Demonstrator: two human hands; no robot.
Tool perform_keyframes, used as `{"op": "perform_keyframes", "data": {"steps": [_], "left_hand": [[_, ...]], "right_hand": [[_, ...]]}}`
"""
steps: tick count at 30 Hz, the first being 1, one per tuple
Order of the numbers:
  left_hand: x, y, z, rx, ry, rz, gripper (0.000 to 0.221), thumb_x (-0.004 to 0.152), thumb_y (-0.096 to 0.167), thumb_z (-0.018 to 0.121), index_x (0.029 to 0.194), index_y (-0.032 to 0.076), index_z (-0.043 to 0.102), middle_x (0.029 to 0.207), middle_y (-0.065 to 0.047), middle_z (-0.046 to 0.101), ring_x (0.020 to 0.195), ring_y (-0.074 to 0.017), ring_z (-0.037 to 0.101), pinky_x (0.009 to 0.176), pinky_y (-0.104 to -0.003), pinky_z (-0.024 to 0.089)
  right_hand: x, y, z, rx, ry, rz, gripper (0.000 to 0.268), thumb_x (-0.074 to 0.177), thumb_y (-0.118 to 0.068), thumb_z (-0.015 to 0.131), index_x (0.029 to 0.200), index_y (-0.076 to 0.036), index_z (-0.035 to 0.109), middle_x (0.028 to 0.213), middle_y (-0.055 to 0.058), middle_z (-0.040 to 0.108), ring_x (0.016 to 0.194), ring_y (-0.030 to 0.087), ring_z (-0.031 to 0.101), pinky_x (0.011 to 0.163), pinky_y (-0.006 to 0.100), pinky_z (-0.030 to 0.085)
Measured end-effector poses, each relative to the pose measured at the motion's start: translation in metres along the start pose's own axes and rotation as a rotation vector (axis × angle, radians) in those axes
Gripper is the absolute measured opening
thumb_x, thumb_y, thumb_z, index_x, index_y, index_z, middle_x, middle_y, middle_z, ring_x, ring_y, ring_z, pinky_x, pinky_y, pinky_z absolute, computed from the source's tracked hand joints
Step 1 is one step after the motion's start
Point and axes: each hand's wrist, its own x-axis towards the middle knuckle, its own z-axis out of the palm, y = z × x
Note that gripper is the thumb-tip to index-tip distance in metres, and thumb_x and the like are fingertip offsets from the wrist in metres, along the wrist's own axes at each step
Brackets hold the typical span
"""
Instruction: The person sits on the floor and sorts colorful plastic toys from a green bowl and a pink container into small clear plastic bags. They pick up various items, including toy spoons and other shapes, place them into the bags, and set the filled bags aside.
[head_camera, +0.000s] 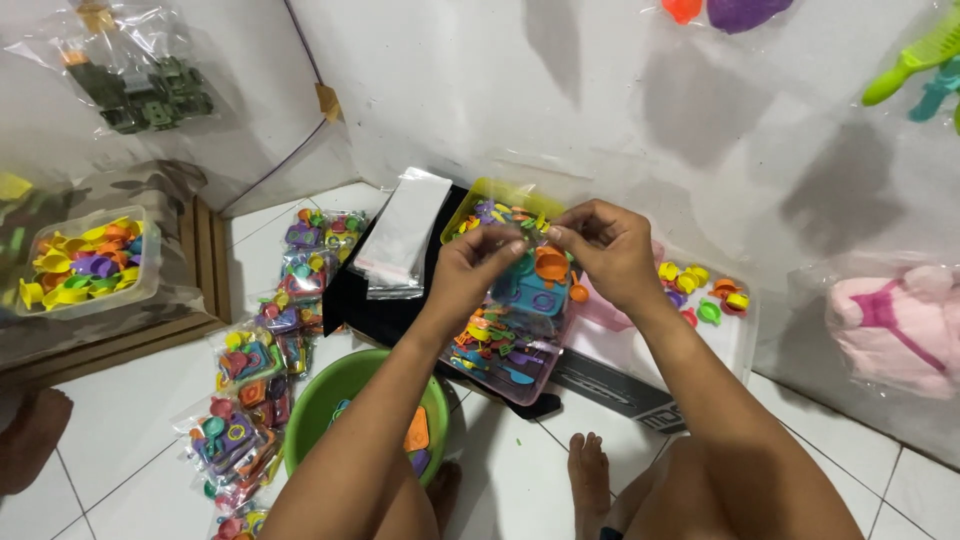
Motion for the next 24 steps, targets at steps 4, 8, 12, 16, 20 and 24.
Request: {"op": "perform_keyframes", "data": {"steps": [4, 8, 12, 16, 20, 24], "left_hand": [[0.004, -0.017, -0.006, 0.021, 0.028, -0.003, 0.021, 0.087, 0.019, 0.085, 0.101, 0.003, 0.079, 0.080, -0.004, 0.072, 0.080, -0.0072, 0.064, 0.072, -0.023, 0.053], [0.004, -0.014, -0.003, 0.020, 0.047, -0.017, 0.020, 0.082, 0.015, 0.088, 0.095, 0.002, 0.079, 0.073, -0.002, 0.068, 0.072, -0.0060, 0.059, 0.065, -0.021, 0.048], [-0.001, 0.013, 0.002, 0.000, 0.067, -0.020, 0.015, 0.087, 0.015, 0.084, 0.094, 0.003, 0.079, 0.070, 0.000, 0.064, 0.067, -0.0039, 0.053, 0.057, -0.019, 0.044], [0.002, 0.009, -0.001, -0.048, 0.050, -0.005, 0.015, 0.089, 0.012, 0.080, 0.101, 0.003, 0.080, 0.066, -0.002, 0.063, 0.061, -0.0029, 0.055, 0.052, -0.016, 0.043], [0.003, 0.010, -0.004, -0.067, 0.125, 0.023, 0.019, 0.086, 0.012, 0.083, 0.102, 0.002, 0.078, 0.072, -0.002, 0.064, 0.065, -0.0030, 0.057, 0.058, -0.018, 0.044], [-0.006, 0.032, 0.008, -0.057, 0.102, 0.045, 0.026, 0.083, 0.013, 0.086, 0.105, 0.002, 0.078, 0.079, -0.003, 0.068, 0.076, -0.0059, 0.063, 0.070, -0.020, 0.052]], "right_hand": [[0.002, -0.001, 0.001, -0.008, -0.028, -0.009, 0.014, 0.087, -0.005, 0.082, 0.098, -0.001, 0.075, 0.073, 0.008, 0.070, 0.069, 0.008, 0.060, 0.063, 0.021, 0.051], [0.000, -0.003, 0.008, -0.019, -0.026, -0.011, 0.009, 0.090, -0.005, 0.080, 0.096, 0.000, 0.075, 0.070, 0.008, 0.069, 0.067, 0.009, 0.059, 0.062, 0.023, 0.050], [0.000, -0.008, 0.010, -0.044, -0.037, -0.011, 0.008, 0.089, -0.003, 0.078, 0.096, 0.000, 0.076, 0.066, 0.008, 0.068, 0.064, 0.007, 0.058, 0.059, 0.021, 0.048], [0.001, -0.017, 0.010, -0.028, 0.028, -0.023, 0.007, 0.093, -0.003, 0.075, 0.100, -0.001, 0.076, 0.067, 0.010, 0.069, 0.063, 0.007, 0.057, 0.059, 0.021, 0.047], [0.003, -0.007, 0.004, -0.012, -0.014, 0.004, 0.010, 0.091, -0.004, 0.078, 0.100, -0.001, 0.076, 0.072, 0.008, 0.071, 0.066, 0.008, 0.059, 0.063, 0.022, 0.051], [-0.001, -0.010, 0.006, 0.007, -0.028, 0.039, 0.009, 0.093, -0.006, 0.077, 0.099, 0.000, 0.076, 0.073, 0.008, 0.071, 0.070, 0.008, 0.061, 0.065, 0.023, 0.052]]}}
